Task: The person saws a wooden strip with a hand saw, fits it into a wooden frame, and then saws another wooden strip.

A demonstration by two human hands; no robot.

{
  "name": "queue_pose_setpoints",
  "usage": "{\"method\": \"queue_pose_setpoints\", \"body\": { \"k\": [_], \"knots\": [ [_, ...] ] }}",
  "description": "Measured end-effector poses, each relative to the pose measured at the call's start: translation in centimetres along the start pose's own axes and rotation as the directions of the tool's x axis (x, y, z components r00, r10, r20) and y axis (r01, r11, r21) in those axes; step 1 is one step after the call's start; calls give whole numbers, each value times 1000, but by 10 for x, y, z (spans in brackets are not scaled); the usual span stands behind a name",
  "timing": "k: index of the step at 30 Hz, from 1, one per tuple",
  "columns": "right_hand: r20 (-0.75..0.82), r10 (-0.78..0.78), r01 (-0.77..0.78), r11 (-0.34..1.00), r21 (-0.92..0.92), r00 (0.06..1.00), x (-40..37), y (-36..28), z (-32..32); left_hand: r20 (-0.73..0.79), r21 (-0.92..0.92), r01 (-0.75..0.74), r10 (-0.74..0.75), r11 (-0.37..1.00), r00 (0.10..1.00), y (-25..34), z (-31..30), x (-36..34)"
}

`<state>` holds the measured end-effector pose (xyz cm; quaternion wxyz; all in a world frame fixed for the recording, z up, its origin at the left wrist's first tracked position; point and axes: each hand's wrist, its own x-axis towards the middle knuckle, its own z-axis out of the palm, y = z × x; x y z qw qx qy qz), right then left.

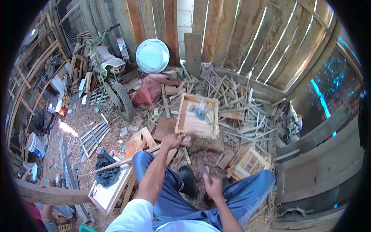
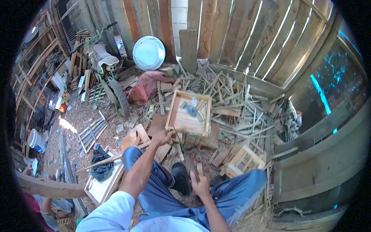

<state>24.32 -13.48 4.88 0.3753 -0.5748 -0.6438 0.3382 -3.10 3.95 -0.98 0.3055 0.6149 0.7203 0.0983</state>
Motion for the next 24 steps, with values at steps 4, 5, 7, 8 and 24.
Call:
{"method": "queue_pose_setpoints", "body": {
  "k": [4, 5, 7, 8, 24],
  "knots": [
    [41, 74, -77, 995, 71, 996, 61, 8, 44, -90, 75, 20, -13, 997, 996, 2, 3, -5],
    [59, 62, -66, 996, 60, 996, 69, 5, 46, -99, 95, 26, -16, 995, 995, -4, 7, 3],
    [75, 46, -49, 998, 41, 996, 80, 8, 50, -157, 136, 23, -2, 990, 988, -6, 9, 5],
    [71, 65, -67, 997, 29, 995, 78, 12, 50, -197, 168, 35, -1, 985, 980, -4, 14, 0],
    [100, -10, 4, 998, 60, 995, 72, 14, 48, -430, 152, -125, 180, 980, 885, 3, -11, -27]
  ]
}}
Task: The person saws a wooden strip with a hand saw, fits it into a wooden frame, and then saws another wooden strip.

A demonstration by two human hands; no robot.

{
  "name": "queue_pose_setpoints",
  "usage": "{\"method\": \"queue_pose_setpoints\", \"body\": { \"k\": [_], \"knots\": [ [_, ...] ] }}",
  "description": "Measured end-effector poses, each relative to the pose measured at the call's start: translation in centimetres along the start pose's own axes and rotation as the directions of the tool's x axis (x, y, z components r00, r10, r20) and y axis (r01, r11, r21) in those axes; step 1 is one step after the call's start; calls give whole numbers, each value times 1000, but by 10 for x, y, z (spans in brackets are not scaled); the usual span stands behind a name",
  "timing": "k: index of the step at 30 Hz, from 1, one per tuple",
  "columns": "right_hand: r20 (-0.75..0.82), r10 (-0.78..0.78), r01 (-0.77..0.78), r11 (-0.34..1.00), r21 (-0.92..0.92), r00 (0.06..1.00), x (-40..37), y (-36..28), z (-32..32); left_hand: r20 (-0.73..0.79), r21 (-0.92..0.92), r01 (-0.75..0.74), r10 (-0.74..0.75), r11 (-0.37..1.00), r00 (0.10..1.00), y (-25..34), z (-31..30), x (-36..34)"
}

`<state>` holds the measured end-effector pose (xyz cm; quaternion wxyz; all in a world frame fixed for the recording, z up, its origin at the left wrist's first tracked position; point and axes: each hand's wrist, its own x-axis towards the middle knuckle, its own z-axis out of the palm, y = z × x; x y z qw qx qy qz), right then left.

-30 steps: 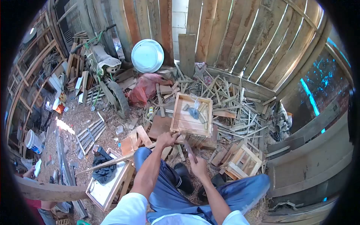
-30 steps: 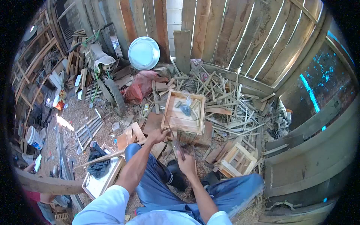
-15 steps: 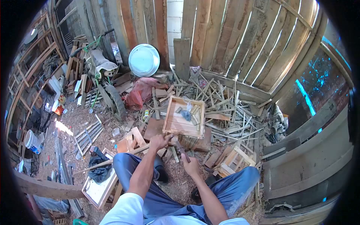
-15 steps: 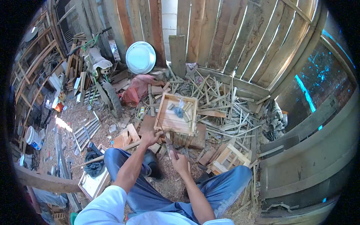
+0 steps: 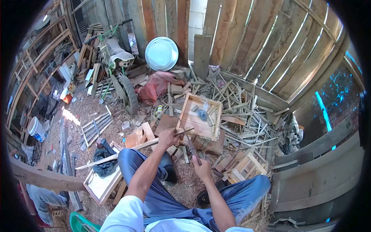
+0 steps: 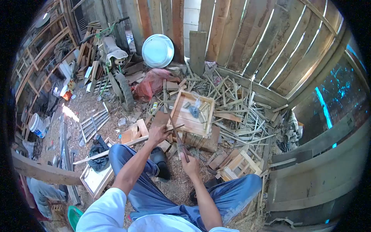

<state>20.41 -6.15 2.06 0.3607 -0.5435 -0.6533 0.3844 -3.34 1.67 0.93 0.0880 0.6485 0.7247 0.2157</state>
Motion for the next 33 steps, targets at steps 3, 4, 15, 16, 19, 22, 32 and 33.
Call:
{"method": "queue_pose_setpoints", "body": {
  "k": [3, 4, 15, 16, 19, 22, 32, 33],
  "knots": [
    [-5, -38, 37, 999, -5, 999, 2, -5, 5, -32, -32, 8, -9, 999, 999, -4, 0, -2],
    [-4, -35, 35, 999, -8, 999, 0, -7, 4, -28, -35, 1, -2, 999, 1000, -3, -1, -2],
    [20, 9, -9, 1000, -6, 1000, 14, -16, 20, 100, 65, 101, -107, 993, 989, -19, -1, 8],
    [-4, 5, -5, 1000, -16, 1000, 13, -17, 21, 121, 57, 92, -98, 994, 988, -21, 1, 12],
    [73, 45, -45, 999, -7, 996, 12, -31, 13, 178, 33, 72, -76, 997, 981, -23, 6, 18],
    [86, 31, -29, 999, -25, 996, 10, -33, 4, 198, 36, 72, -78, 997, 977, -21, 5, 12],
    [26, -52, 52, 998, -25, 998, 3, -9, 29, 142, 25, 82, -85, 996, 986, -15, -3, 13],
    [18, -69, 69, 997, -30, 997, 2, -1, 35, 132, 34, 69, -73, 997, 989, -18, 0, 14]
  ]
}}
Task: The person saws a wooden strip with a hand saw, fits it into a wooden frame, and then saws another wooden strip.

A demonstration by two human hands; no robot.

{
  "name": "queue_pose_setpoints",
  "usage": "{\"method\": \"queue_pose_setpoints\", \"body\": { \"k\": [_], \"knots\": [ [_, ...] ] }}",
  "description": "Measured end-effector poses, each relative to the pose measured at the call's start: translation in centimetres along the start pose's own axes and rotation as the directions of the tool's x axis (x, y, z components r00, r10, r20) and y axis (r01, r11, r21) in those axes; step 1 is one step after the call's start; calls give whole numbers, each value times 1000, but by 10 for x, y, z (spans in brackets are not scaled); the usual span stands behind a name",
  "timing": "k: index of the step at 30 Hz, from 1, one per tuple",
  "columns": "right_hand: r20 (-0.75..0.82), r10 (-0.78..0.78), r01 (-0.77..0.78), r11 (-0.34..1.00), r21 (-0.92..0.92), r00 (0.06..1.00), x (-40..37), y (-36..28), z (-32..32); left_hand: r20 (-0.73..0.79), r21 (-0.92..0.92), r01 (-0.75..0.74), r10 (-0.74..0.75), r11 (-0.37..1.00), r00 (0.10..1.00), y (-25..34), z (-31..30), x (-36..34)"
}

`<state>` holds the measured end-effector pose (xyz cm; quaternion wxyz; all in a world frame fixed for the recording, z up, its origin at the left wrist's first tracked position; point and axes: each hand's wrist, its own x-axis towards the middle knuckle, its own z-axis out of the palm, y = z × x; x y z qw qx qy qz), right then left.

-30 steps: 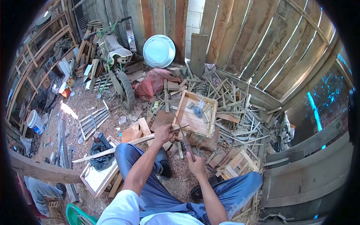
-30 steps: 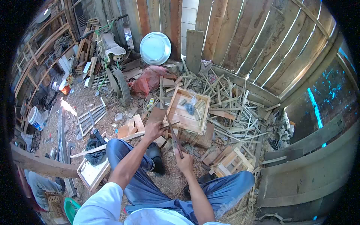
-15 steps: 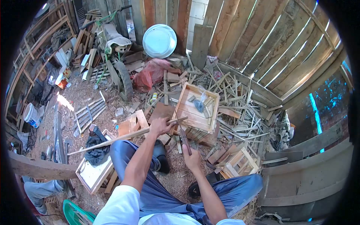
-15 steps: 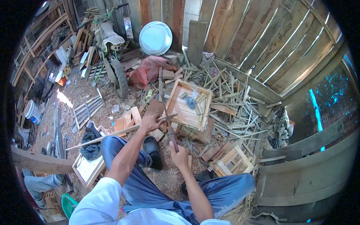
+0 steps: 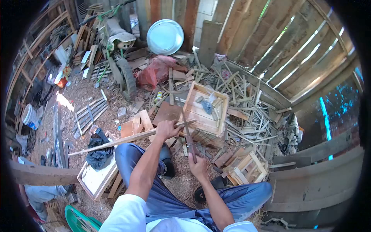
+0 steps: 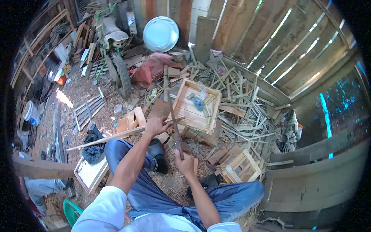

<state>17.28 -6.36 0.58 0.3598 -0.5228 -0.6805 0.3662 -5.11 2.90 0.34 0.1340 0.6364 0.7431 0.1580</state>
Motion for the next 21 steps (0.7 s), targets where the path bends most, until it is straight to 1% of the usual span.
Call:
{"method": "queue_pose_setpoints", "body": {
  "k": [4, 7, 8, 9, 11, 12, 13, 14, 15, 16, 17, 18, 19, 20, 21],
  "knots": [
    [-72, -21, 23, 999, 26, 997, 4, -3, -16, -30, -13, -88, 88, 996, 996, -1, 5, -4],
    [-24, 213, -212, 976, 36, 977, 10, 7, -45, -25, 44, -130, 131, 991, 991, 26, -2, -7],
    [-25, 200, -198, 976, 86, 979, 11, -2, -58, -32, 78, -152, 154, 985, 987, 35, -6, -8],
    [-37, 209, -205, 974, 101, 977, 8, 6, -64, -40, 113, -170, 175, 979, 984, 43, -10, -8],
    [-36, 187, -177, 965, 192, 982, 0, 22, -71, -30, 124, -187, 192, 974, 981, 64, -20, -3],
    [-68, 198, -184, 968, 171, 978, -4, 11, -84, -9, 138, -221, 225, 965, 974, 77, -28, -2],
    [-67, 196, -181, 968, 175, 978, -4, 14, -90, 10, 151, -255, 257, 955, 966, 90, -34, 0],
    [-74, 209, -192, 963, 190, 975, -5, 18, -96, 36, 139, -251, 248, 958, 968, 101, -38, 0],
    [-84, 220, -199, 958, 207, 972, -3, 22, -101, 33, 146, -255, 253, 956, 967, 109, -35, 3],
    [-110, 236, -215, 961, 174, 966, 0, 28, -104, 39, 135, -272, 269, 953, 962, 114, -29, 9],
    [-120, 232, -209, 961, 179, 965, 1, 34, -107, 46, 121, -291, 288, 949, 957, 121, -22, 14],
    [-144, 228, -202, 963, 178, 963, 2, 36, -111, 97, 146, -316, 304, 938, 948, 130, -19, 20],
    [-170, 223, -193, 966, 174, 960, 4, 38, -117, 92, 145, -326, 315, 934, 945, 139, -15, 25],
    [-163, 226, -206, 970, 130, 960, 5, 42, -123, 119, 143, -332, 317, 932, 941, 147, -11, 28],
    [-173, 227, -207, 970, 128, 958, 6, 46, -127, 148, 141, -339, 318, 930, 936, 154, -7, 31]
  ]
}}
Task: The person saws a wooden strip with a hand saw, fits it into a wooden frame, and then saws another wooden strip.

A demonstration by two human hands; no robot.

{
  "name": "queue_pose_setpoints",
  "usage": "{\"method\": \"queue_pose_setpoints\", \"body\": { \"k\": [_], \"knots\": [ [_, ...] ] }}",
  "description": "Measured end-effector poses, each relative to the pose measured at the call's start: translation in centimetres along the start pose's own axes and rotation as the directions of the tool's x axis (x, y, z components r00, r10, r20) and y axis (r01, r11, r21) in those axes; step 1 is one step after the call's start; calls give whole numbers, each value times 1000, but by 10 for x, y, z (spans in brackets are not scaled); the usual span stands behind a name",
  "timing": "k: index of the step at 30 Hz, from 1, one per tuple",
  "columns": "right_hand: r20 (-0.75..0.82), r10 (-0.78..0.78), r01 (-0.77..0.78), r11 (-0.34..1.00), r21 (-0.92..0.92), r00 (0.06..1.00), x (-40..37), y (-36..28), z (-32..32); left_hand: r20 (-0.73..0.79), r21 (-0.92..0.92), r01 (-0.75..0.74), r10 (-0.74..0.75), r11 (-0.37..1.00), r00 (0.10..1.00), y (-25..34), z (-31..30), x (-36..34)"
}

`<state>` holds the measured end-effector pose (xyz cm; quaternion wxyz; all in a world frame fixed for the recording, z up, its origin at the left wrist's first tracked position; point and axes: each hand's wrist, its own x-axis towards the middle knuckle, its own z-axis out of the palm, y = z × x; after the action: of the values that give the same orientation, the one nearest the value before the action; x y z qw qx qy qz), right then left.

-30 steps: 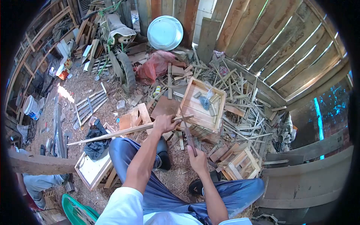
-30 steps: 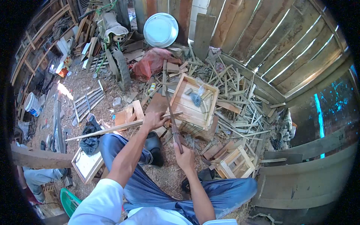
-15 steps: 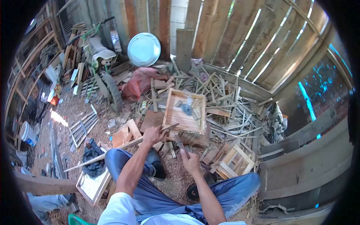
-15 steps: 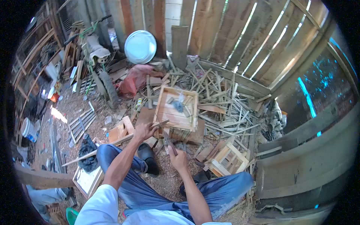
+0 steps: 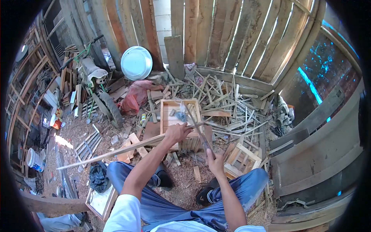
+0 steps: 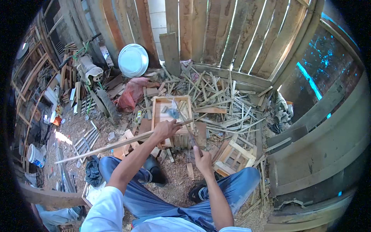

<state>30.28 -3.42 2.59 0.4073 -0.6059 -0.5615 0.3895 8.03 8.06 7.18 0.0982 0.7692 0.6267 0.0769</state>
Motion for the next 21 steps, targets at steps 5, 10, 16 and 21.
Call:
{"method": "queue_pose_setpoints", "body": {
  "k": [5, 10, 16, 21],
  "knots": [
    [-91, 24, -25, 1000, -7, 996, 9, 6, -13, 4, -17, -176, 176, 984, 984, -6, 37, 42],
    [-103, 58, -60, 998, -19, 993, 16, 11, 1, 41, 26, -226, 225, 974, 973, -12, 49, 57],
    [-105, 20, -30, 995, -96, 994, 18, -1, 13, 2, 55, -299, 299, 953, 954, -37, 80, 75],
    [-121, 100, -106, 993, -43, 988, 14, 19, 31, 230, -83, -37, 55, 996, 972, -18, 58, 67]
  ]
}}
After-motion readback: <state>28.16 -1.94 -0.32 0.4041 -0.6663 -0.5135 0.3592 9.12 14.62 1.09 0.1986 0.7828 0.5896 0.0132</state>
